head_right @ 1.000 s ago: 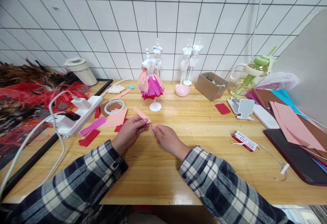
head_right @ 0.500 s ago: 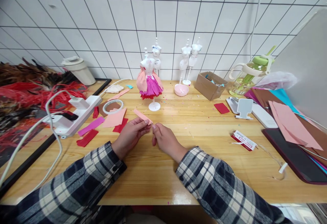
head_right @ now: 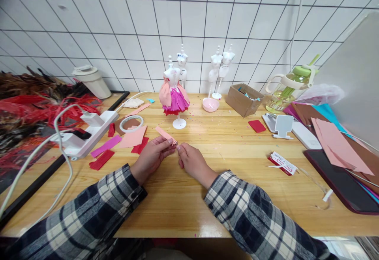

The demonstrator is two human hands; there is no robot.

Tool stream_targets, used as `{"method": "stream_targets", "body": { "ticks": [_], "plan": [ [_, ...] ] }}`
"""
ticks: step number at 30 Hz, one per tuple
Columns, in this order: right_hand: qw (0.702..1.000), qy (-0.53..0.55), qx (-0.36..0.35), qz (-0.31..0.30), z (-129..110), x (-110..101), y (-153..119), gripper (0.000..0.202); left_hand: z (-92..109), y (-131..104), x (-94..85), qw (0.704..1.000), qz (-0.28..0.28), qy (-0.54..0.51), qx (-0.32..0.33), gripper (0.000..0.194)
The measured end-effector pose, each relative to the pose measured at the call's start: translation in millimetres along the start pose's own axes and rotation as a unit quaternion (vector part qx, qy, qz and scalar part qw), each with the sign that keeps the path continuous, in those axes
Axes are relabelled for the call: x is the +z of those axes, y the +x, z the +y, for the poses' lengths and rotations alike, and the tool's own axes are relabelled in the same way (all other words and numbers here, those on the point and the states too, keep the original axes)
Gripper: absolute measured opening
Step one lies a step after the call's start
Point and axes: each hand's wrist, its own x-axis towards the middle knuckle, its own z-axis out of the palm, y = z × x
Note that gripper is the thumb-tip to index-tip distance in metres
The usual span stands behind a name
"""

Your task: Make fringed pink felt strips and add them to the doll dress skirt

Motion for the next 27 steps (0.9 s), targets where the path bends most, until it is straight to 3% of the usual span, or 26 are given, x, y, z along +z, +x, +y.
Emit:
{"method": "stream_targets", "body": {
  "ticks": [9,16,27],
  "plan": [
    [0.998,0.042,0.051,-0.016,3.4,-2.3,-1.2,0.038,8.1,1.4,-3.2,0.999,0.021,0.041,0.023,0.023],
    [1.000,-0.015,0.002,0.009,2.5,-11.0,2.4,0.042,8.7,0.6,-3.4,0.996,-0.012,0.083,0.030,0.022],
    [1.000,0.017,0.021,-0.005,1.3,-10.4,2.7,0.041,9.2,0.7,-3.1,0.996,-0.010,0.085,0.028,0.022]
  ]
}}
